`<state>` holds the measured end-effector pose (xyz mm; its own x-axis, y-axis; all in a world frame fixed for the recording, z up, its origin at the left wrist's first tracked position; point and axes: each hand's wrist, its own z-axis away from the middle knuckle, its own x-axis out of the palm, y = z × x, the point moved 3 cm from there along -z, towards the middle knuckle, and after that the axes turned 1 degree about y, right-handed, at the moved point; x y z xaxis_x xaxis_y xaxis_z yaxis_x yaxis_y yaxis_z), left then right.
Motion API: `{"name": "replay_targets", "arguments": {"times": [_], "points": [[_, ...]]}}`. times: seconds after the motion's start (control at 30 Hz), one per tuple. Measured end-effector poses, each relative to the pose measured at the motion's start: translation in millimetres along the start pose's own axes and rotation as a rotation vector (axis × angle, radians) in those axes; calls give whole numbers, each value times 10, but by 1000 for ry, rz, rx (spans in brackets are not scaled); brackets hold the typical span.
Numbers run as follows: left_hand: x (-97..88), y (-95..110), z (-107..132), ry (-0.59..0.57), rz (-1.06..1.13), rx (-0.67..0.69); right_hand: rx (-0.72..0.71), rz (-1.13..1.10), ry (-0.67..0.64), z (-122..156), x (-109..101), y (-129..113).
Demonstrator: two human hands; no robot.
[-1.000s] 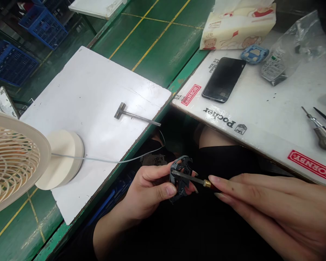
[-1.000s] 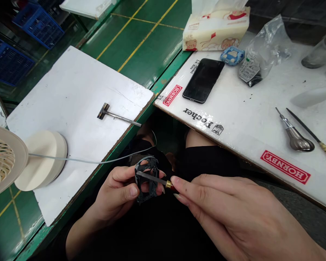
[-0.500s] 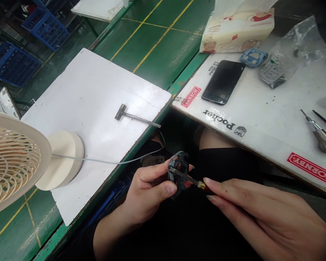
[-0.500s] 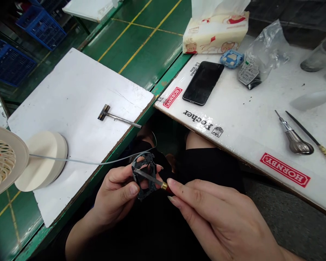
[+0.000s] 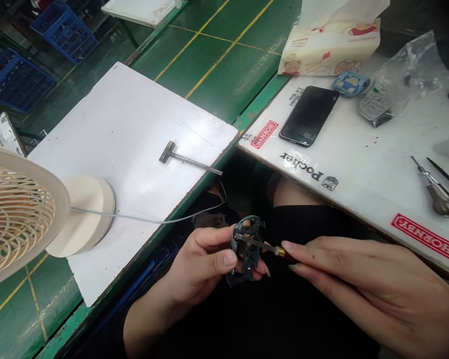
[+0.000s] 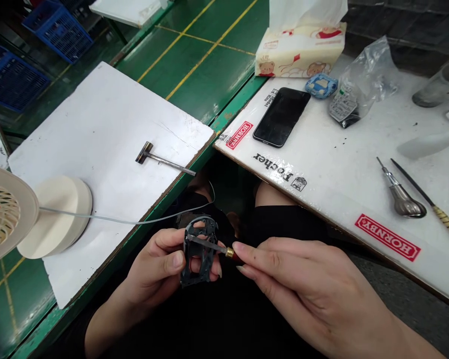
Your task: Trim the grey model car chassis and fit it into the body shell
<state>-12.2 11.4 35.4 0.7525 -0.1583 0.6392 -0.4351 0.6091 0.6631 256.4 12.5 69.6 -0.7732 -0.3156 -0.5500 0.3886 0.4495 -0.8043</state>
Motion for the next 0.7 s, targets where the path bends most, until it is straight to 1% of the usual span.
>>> {"name": "replay_targets", "arguments": {"times": [0.1, 0.2, 0.37, 0.57, 0.7], "points": [[-45, 4, 34, 62, -116, 73, 12, 10, 31, 6, 5, -51], [-83, -3, 56, 77, -191, 124, 42, 20, 70, 17, 33, -96], [-107, -26, 46, 64, -178, 139, 91, -17, 93, 15, 74, -89], [-83, -59, 28, 33, -127, 183, 154, -37, 120, 46, 89, -59], [-93, -76, 27, 51, -140, 178, 167, -84, 148, 44, 126, -72]]}}
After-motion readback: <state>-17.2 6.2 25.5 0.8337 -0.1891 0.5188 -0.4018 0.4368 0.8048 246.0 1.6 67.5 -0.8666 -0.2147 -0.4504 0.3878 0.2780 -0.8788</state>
